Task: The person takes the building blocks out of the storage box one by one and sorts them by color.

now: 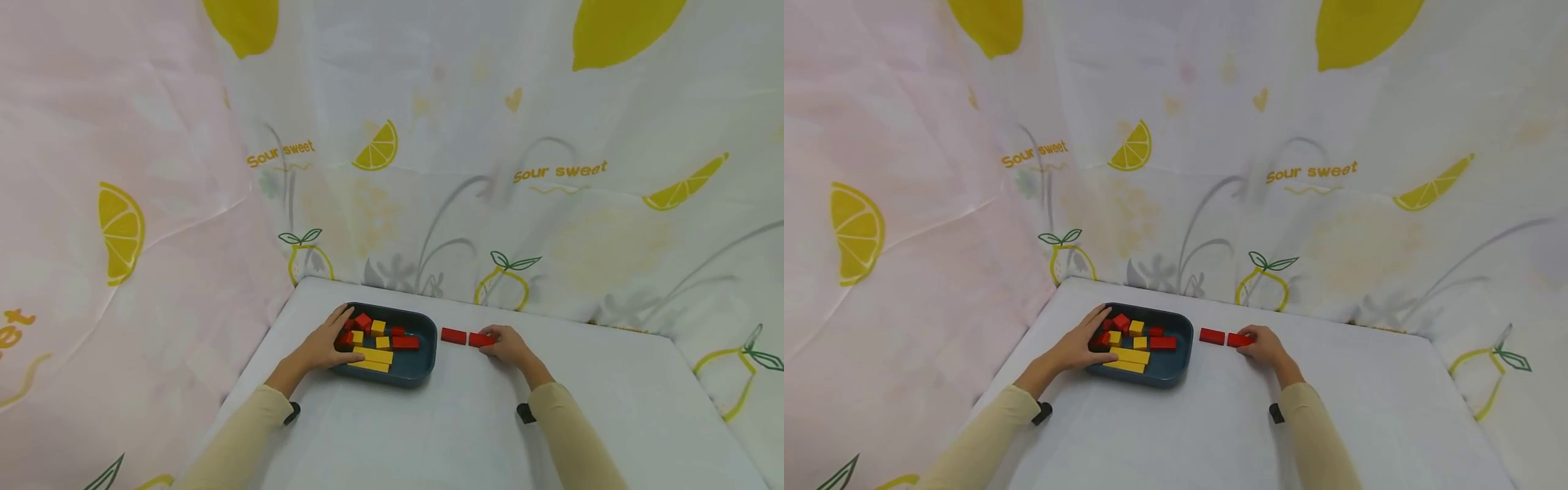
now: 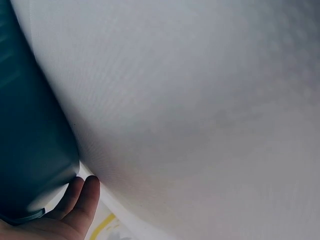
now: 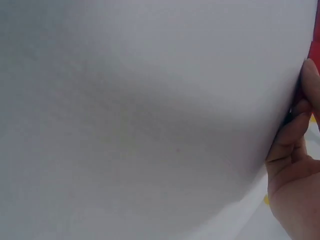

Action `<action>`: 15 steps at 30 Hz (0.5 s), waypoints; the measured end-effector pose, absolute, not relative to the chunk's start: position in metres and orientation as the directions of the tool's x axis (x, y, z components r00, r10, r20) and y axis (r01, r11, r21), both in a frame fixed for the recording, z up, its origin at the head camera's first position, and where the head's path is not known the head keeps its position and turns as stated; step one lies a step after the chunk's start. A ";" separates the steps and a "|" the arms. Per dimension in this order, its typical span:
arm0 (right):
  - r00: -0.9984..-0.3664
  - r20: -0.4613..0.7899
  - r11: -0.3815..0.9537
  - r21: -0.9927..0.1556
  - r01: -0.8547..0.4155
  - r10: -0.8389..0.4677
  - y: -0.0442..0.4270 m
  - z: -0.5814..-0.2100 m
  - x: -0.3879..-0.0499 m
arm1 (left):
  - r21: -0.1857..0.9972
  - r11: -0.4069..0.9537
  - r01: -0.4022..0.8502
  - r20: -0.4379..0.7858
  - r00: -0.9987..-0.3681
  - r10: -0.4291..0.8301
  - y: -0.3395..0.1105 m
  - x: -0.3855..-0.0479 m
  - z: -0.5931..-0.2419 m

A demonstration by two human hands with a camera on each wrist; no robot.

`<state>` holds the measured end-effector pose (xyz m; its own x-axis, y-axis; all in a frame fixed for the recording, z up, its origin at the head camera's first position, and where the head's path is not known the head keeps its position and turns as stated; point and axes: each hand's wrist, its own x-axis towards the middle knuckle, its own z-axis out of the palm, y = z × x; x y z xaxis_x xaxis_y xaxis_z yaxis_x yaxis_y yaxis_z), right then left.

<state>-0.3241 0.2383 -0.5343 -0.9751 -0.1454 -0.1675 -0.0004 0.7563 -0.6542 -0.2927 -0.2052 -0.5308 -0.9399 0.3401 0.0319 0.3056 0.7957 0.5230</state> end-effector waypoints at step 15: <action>-0.984 -0.153 0.736 -0.676 0.036 -0.093 0.236 -0.542 -0.322 | 0.526 0.797 0.297 0.026 -0.942 0.334 -0.204 -0.293 -0.531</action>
<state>-0.3223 0.2360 -0.5420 -0.9838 -0.0931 -0.1531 0.0355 0.7361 -0.6759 -0.2929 -0.2044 -0.5310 -0.9421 0.3342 0.0255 0.2970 0.7968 0.5262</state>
